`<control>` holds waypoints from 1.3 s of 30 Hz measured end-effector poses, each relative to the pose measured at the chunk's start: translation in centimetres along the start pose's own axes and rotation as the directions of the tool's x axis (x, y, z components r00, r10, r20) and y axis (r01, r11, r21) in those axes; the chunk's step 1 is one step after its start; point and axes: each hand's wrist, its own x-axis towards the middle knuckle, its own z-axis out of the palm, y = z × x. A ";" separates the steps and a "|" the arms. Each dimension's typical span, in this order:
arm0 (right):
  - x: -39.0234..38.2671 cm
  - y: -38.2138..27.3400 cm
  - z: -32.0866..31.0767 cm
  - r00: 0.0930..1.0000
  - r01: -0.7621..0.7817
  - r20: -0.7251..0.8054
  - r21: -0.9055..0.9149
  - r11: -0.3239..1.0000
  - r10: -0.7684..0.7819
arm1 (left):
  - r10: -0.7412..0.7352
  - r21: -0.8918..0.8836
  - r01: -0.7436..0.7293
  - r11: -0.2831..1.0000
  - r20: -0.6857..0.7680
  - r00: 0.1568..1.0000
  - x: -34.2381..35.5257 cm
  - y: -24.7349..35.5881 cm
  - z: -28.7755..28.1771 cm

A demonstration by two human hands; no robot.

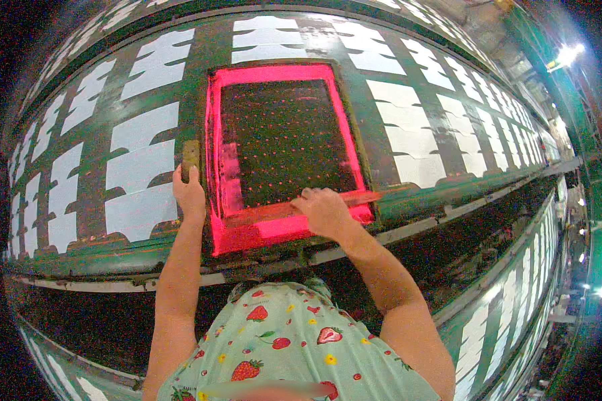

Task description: The person repeatedly uses a squeegee to pull pink ink across a screen-printing frame placed on a green conveyor belt. The person moves the frame forward after each stroke and continues the process along the belt.

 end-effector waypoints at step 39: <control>-14.0 18.4 8.4 0.631 -0.424 0.180 0.895 0.141 0.754 | -0.252 0.236 0.302 0.924 -0.219 0.943 1.4 0.6 1.3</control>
